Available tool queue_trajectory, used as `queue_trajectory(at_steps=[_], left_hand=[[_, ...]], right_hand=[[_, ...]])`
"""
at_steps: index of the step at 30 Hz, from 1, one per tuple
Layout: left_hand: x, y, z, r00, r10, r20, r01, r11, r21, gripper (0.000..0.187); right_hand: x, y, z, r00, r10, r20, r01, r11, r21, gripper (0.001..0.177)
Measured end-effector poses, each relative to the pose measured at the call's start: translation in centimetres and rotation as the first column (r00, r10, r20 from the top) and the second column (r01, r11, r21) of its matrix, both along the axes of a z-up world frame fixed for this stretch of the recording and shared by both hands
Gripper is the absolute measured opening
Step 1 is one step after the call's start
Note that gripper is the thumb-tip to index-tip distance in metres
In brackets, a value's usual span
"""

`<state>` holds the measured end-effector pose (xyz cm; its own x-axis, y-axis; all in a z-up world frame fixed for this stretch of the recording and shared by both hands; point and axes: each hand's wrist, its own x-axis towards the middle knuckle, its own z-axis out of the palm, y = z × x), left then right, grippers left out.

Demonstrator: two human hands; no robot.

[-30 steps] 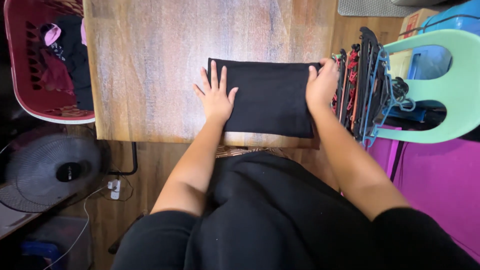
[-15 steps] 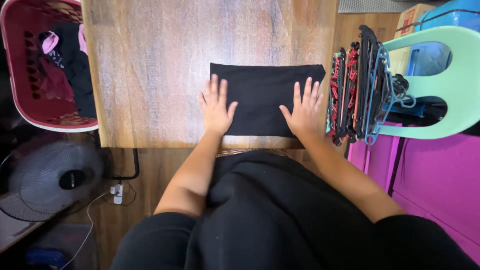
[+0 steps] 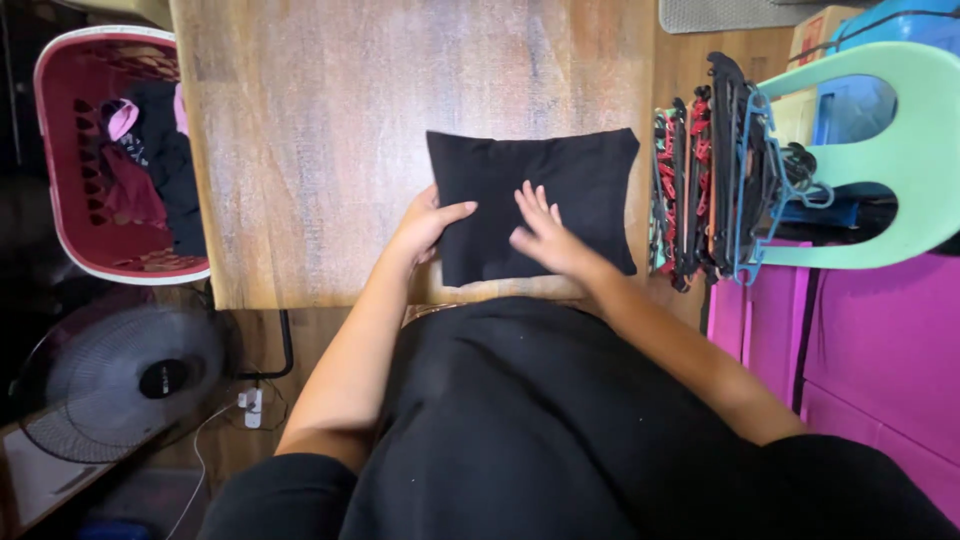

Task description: Folding several pieces of laundry on a wooden table.

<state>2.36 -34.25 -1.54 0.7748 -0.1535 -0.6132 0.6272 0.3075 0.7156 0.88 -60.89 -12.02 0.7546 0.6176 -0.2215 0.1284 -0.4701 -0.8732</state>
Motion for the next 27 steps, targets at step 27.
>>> queue_trajectory(at_steps=[27], left_hand=[[-0.2,-18.7,-0.8,0.405,-0.901,0.157,-0.016,0.165,0.986,0.088]], right_hand=[[-0.9,-14.5,1.9,0.717,-0.495,-0.492,0.694,0.577,0.431,0.096]])
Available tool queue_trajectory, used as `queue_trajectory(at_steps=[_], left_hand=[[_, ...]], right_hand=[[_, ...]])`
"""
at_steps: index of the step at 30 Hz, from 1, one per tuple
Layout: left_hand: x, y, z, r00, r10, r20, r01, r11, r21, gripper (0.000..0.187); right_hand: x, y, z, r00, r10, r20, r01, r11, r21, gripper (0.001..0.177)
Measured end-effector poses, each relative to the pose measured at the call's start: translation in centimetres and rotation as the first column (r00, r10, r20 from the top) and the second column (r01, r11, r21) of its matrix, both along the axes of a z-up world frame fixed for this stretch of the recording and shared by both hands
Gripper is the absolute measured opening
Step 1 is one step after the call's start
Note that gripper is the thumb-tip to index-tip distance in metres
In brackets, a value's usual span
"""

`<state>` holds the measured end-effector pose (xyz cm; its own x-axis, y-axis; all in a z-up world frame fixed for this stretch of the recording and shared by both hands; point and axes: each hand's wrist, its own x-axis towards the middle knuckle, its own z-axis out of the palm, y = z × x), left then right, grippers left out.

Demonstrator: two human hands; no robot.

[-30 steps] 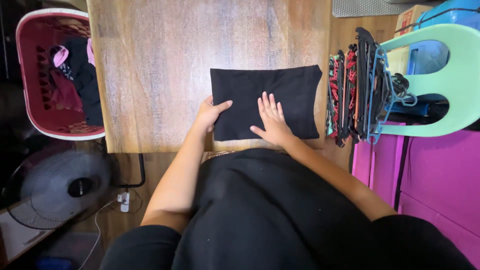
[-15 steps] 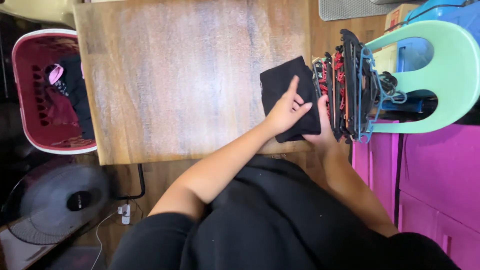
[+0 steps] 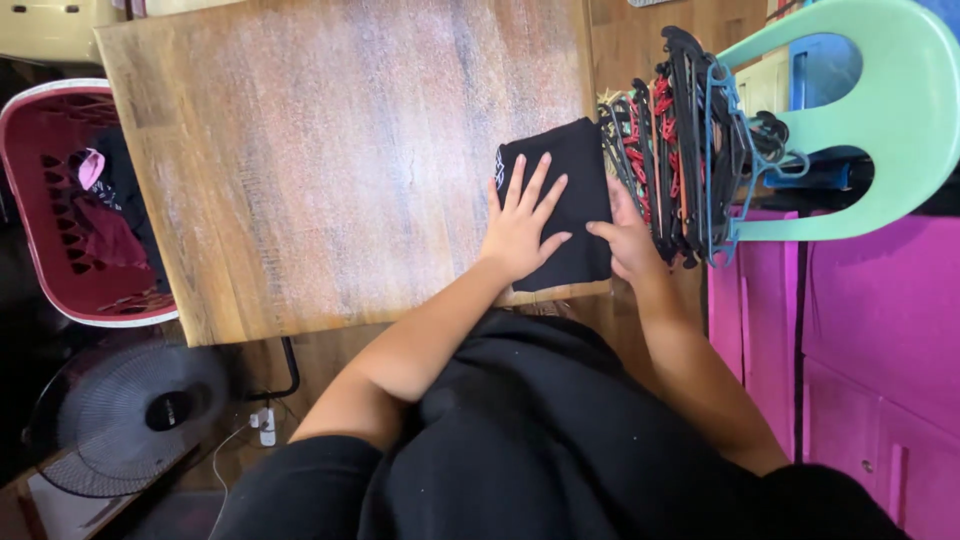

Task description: Folding several pieces of laundry on a wooden table.

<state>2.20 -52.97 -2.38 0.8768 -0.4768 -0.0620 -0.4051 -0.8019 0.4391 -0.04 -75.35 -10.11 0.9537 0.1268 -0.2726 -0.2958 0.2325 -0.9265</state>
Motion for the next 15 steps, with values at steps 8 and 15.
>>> queue_trajectory(at_steps=[8,15], left_hand=[[1.4,-2.1,1.9,0.990,0.033,-0.137,-0.011,0.988,0.153,0.106],[3.5,-3.3,-0.5,0.960,-0.011,-0.281,0.071,0.976,0.204,0.089]], right_hand=[[1.5,1.7,4.9,0.999,-0.024,-0.039,-0.012,0.685,-0.729,0.090],[-2.0,5.6,1.5,0.911,0.359,0.203,0.048,0.397,-0.916,0.078]])
